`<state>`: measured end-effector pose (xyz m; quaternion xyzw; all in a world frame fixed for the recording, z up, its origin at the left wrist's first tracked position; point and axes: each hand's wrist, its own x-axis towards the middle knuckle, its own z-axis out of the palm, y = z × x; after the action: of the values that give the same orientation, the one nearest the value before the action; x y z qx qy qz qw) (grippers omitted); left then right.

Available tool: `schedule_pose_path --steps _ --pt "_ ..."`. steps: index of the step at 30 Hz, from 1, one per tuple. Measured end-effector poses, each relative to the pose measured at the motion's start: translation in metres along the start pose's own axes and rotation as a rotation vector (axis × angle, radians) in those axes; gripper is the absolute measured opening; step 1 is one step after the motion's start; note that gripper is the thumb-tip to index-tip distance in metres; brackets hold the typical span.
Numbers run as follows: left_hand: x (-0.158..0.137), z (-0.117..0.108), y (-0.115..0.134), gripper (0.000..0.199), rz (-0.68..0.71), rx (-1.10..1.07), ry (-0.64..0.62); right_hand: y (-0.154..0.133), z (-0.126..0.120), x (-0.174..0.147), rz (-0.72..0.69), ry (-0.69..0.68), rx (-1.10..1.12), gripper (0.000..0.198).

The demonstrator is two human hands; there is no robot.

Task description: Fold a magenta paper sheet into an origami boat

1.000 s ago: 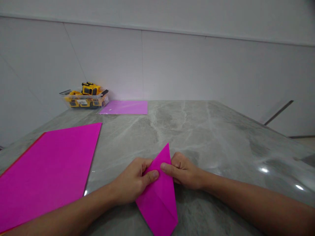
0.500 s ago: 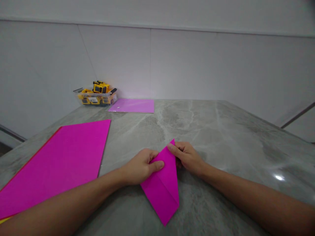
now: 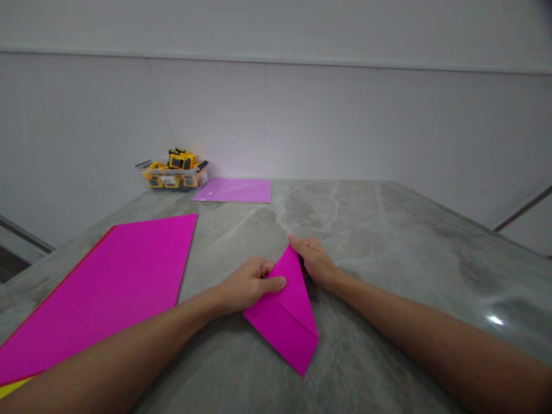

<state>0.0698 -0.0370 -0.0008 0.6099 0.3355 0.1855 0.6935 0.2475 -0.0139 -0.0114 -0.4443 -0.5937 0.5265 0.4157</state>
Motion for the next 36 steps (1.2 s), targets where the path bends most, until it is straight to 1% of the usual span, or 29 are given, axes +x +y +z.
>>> schedule_pose_path --steps 3,6,10,14,18,20,23,25,27,31,36 --pt "-0.002 0.0 0.001 0.042 -0.001 0.029 -0.011 -0.001 0.0 -0.001 -0.015 0.031 -0.014 0.056" --pt "-0.002 0.002 0.0 0.046 0.018 0.104 0.004 -0.001 0.0 -0.003 -0.018 0.041 -0.03 0.057" --pt "-0.002 0.005 -0.002 0.053 0.039 0.19 0.075 -0.001 0.001 -0.004 -0.024 0.044 -0.025 0.059" --pt "-0.003 0.007 -0.004 0.053 0.053 0.183 0.094 -0.003 0.002 -0.005 -0.011 -0.01 -0.024 0.063" --pt "-0.006 0.01 -0.004 0.051 0.041 0.155 0.107 -0.005 0.002 -0.007 -0.019 -0.023 -0.055 0.067" --pt "-0.007 0.011 -0.003 0.05 0.042 0.141 0.13 -0.004 0.002 -0.007 0.006 -0.054 -0.032 0.068" --pt "-0.006 0.011 -0.003 0.05 0.068 0.103 0.216 -0.003 0.004 -0.009 0.06 -0.155 0.027 0.067" --pt "-0.006 0.01 -0.003 0.05 0.076 0.082 0.25 -0.002 0.004 -0.009 0.084 -0.215 0.037 0.067" --pt "-0.005 0.009 -0.003 0.05 0.072 0.081 0.24 -0.001 0.003 -0.01 0.093 -0.24 0.035 0.067" --pt "-0.006 0.009 -0.003 0.05 0.076 0.077 0.236 -0.002 0.001 -0.011 0.099 -0.237 0.051 0.067" --pt "-0.007 0.008 -0.005 0.05 0.114 0.07 0.33 -0.004 0.002 -0.015 0.118 -0.352 0.103 0.064"
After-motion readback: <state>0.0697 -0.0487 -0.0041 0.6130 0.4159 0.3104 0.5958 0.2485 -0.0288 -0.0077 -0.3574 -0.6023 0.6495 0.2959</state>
